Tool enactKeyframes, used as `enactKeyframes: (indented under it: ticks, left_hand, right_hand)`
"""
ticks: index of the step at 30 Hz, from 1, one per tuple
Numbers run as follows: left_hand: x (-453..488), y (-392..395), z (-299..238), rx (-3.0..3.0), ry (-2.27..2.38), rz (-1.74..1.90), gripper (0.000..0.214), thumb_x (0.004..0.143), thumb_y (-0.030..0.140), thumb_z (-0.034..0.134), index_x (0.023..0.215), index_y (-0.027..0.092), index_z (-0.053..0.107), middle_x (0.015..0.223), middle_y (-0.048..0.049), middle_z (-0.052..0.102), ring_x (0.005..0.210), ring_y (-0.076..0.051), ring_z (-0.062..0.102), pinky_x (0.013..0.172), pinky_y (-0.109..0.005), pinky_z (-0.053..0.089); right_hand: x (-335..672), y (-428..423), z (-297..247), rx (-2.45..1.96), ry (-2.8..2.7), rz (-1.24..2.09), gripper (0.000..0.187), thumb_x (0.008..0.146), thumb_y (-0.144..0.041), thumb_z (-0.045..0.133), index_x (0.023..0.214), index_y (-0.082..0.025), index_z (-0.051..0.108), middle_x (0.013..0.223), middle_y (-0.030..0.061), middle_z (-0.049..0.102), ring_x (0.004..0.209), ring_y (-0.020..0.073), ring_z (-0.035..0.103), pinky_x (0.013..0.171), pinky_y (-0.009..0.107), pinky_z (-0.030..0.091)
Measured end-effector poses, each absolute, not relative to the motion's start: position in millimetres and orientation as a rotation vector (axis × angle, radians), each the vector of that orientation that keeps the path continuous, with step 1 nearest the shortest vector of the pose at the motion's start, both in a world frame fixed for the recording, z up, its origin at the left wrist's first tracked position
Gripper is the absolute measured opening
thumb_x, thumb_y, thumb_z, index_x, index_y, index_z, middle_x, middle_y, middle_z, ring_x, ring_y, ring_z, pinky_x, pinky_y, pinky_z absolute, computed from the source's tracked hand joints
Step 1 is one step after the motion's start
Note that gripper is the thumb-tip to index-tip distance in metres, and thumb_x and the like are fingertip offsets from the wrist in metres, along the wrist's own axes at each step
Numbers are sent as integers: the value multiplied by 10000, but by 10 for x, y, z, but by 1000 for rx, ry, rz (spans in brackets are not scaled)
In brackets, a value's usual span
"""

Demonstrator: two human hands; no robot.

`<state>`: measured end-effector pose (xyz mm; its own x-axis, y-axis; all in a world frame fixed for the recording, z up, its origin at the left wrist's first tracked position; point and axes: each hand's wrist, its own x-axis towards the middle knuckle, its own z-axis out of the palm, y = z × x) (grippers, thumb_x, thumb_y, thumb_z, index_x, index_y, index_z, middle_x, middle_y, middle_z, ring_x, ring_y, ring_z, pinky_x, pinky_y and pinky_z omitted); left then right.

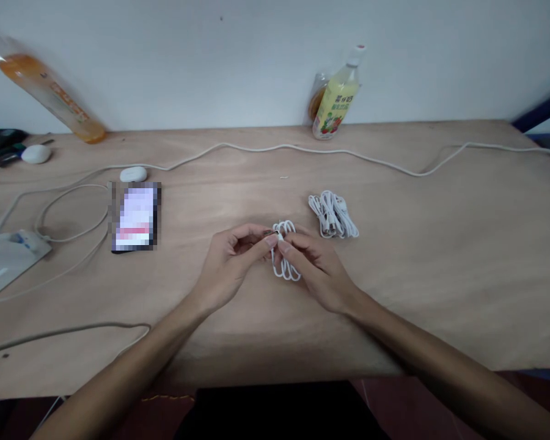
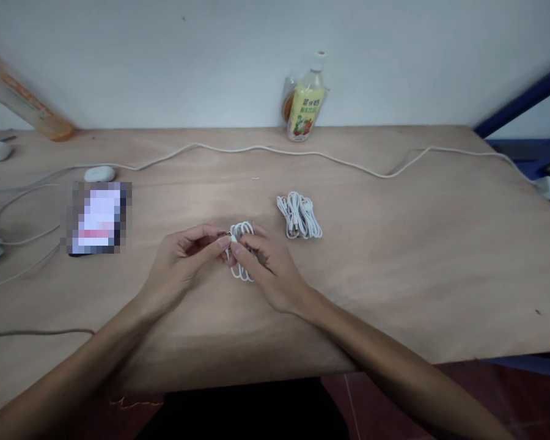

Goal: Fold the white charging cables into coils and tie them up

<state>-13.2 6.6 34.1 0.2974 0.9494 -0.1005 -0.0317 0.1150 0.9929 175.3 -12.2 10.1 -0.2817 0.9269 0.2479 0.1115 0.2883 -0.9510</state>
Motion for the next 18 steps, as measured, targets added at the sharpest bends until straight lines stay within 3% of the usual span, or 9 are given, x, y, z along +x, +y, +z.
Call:
enactKeyframes:
  ticks: [12,18]
  left_hand:
    - [-150,84,269,1199,1031,965,167,865,344,893,930,192,867,881,-47,860,823,-192,794,819,-302,645]
    - [-148,85,256,1128,1000,985,315,780,315,969,1049,199,855,904,-38,875,854,-213,832,860,-338,676]
  right_hand:
    - [1741,-110,84,-979,-1527,1152,341,1103,-443,635,846,-244,740,820,-5,658,735,169,547,741,338,442]
    - [1741,-91,108,-1036,-1443,1174,444,1069,-571,647,770,-243,674,734,-13,592,675,169,513,678,337,441]
